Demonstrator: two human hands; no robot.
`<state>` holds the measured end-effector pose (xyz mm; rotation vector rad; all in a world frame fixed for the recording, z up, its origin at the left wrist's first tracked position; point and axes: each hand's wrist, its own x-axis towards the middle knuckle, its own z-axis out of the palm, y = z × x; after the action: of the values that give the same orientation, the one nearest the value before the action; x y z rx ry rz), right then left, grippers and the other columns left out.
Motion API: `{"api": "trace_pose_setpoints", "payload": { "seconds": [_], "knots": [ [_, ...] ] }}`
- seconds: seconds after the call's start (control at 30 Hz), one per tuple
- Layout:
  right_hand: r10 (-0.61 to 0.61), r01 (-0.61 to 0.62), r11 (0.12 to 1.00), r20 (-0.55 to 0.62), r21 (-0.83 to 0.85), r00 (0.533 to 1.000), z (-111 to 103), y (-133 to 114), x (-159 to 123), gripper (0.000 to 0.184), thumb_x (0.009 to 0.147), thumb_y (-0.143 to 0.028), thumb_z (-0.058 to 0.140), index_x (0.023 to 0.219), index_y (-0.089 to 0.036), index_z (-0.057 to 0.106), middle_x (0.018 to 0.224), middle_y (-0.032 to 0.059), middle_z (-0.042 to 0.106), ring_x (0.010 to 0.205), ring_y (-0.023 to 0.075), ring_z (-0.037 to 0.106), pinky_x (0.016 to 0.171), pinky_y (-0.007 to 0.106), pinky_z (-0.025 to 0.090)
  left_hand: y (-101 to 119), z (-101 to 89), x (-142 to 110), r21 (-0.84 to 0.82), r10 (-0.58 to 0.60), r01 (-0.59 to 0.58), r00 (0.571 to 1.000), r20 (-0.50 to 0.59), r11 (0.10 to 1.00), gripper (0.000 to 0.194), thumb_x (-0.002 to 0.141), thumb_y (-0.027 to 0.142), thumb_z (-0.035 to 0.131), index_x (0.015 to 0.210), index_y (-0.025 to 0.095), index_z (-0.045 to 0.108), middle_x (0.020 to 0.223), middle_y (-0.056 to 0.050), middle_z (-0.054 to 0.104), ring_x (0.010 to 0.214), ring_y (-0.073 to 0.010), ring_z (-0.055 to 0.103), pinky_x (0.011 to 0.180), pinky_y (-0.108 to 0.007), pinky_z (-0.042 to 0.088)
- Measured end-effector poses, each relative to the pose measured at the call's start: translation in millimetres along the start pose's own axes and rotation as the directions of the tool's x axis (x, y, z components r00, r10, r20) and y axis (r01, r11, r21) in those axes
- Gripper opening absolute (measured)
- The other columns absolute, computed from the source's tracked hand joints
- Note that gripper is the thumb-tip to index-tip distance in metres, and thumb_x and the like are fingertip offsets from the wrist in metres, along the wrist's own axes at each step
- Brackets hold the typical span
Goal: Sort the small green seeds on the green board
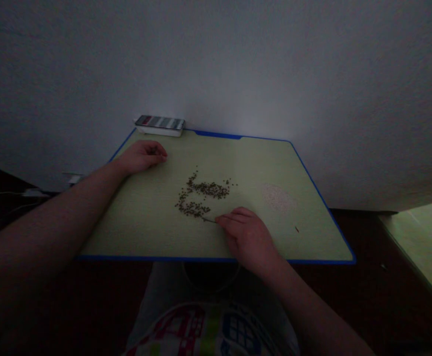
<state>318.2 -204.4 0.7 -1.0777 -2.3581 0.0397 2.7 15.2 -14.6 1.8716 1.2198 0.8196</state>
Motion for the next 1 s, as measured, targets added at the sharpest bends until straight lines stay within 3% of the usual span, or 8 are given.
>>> {"api": "trace_pose_setpoints", "payload": {
  "seconds": [0.5,0.7,1.0],
  "knots": [
    [0.011,-0.011,1.000,-0.009,0.002,1.000,0,6,2,0.031,0.089,-0.006,0.048,0.102,-0.016,0.075,0.089,0.0083,0.079,0.075,0.0213,0.069,0.074,0.039,0.060,-3,-0.2,2,0.004,-0.008,0.008,1.000,0.006,1.000,0.018,0.063,0.029,0.071,0.075,0.016,0.064,0.056,0.003,0.052,0.051,-0.0097,0.044,0.050,-0.023,0.033],
    [0.053,-0.054,0.998,0.003,0.015,0.999,9,11,9,0.034,0.088,-0.006,0.049,0.105,-0.018,0.076,0.089,0.0078,0.079,0.081,0.0221,0.069,0.074,0.039,0.059,-3,-0.4,1,-0.003,0.004,-0.004,1.000,0.005,1.000,0.018,0.064,0.028,0.070,0.075,0.015,0.064,0.055,0.003,0.051,0.051,-0.0090,0.044,0.050,-0.023,0.033],
    [0.002,-0.006,0.996,0.042,0.091,0.999,5,8,11,0.034,0.088,-0.006,0.049,0.105,-0.018,0.075,0.088,0.0079,0.078,0.079,0.0209,0.068,0.075,0.038,0.058,-1,-0.8,1,0.011,-0.009,0.009,1.000,-0.006,1.000,0.020,0.064,0.030,0.072,0.075,0.015,0.064,0.053,0.004,0.050,0.050,-0.0090,0.043,0.049,-0.023,0.032]
  ]
}}
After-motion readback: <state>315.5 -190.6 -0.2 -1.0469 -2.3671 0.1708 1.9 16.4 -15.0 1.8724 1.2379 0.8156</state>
